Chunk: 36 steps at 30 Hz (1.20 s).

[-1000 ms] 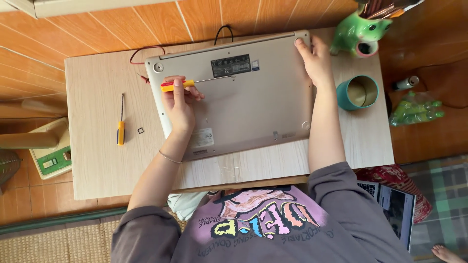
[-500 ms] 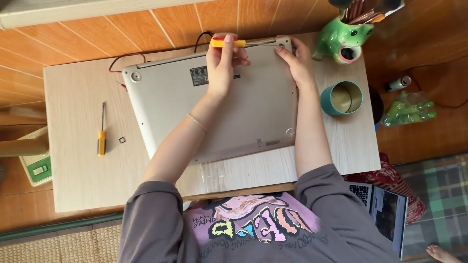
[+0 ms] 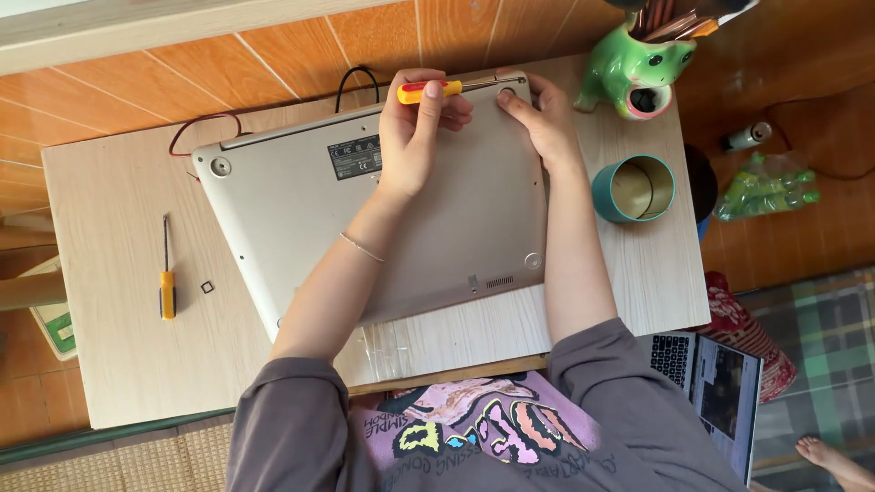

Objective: The recorder is repairing a laptop by removing internal screws, manipulating internal components, and then reassembling the casing using a screwdriver.

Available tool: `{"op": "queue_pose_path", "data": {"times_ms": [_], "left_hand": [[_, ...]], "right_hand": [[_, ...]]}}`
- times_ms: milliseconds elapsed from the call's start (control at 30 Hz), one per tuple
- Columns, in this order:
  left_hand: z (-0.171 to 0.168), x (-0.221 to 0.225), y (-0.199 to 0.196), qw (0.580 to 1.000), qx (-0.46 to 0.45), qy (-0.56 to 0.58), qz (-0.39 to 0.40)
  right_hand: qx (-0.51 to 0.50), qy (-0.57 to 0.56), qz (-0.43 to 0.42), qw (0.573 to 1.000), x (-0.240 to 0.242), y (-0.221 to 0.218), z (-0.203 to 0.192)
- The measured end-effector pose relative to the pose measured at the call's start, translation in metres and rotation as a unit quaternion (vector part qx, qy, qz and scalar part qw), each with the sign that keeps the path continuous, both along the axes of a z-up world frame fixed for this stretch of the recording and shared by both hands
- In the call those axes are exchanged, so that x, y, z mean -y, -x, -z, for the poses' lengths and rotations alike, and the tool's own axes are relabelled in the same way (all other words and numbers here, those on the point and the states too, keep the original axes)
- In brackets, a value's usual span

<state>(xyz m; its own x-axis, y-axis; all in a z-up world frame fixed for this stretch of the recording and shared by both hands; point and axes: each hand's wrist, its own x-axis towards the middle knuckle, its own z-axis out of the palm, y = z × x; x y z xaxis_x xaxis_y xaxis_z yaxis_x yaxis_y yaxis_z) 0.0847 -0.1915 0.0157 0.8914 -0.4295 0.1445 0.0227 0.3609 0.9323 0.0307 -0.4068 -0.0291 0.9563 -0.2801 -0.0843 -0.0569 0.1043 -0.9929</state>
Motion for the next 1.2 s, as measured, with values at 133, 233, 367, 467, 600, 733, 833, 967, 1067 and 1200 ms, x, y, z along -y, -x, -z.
{"op": "queue_pose_path", "data": {"times_ms": [133, 233, 367, 467, 600, 733, 833, 967, 1067, 1200], "left_hand": [[-0.003, 0.002, 0.001, 0.999, 0.02, -0.03, 0.003], [-0.004, 0.001, 0.002, 0.999, 0.028, -0.045, 0.004], [-0.007, 0.001, 0.003, 0.997, 0.032, -0.066, 0.008], [-0.011, 0.001, 0.005, 0.996, 0.041, -0.081, 0.003], [-0.01, 0.002, 0.005, 0.995, 0.05, -0.088, 0.0], [-0.009, 0.003, 0.005, 0.994, 0.055, -0.099, -0.007], [-0.01, 0.003, 0.006, 0.993, 0.059, -0.105, -0.013], [-0.009, 0.004, 0.006, 0.992, 0.061, -0.108, -0.02], [-0.008, 0.005, 0.006, 0.992, 0.059, -0.112, -0.025], [-0.005, 0.007, 0.005, 0.991, 0.061, -0.116, -0.03]], "right_hand": [[-0.023, 0.01, -0.002, 1.0, 0.003, -0.001, 0.005], [-0.038, 0.013, 0.003, 0.999, 0.004, -0.002, 0.008], [-0.047, 0.017, 0.006, 0.999, 0.006, -0.002, 0.012], [-0.039, 0.013, 0.008, 0.999, 0.007, -0.002, 0.016], [-0.035, 0.009, 0.01, 0.999, 0.007, -0.003, 0.017], [-0.033, 0.0, 0.001, 0.999, 0.005, -0.002, 0.011], [-0.032, 0.002, -0.008, 0.999, 0.007, -0.002, 0.011], [0.014, 0.007, 0.036, 0.999, 0.029, -0.004, 0.065], [-0.019, -0.195, 0.09, 0.976, 0.023, -0.009, 0.058], [-0.035, -0.198, 0.087, 0.976, 0.016, -0.008, 0.042]]}}
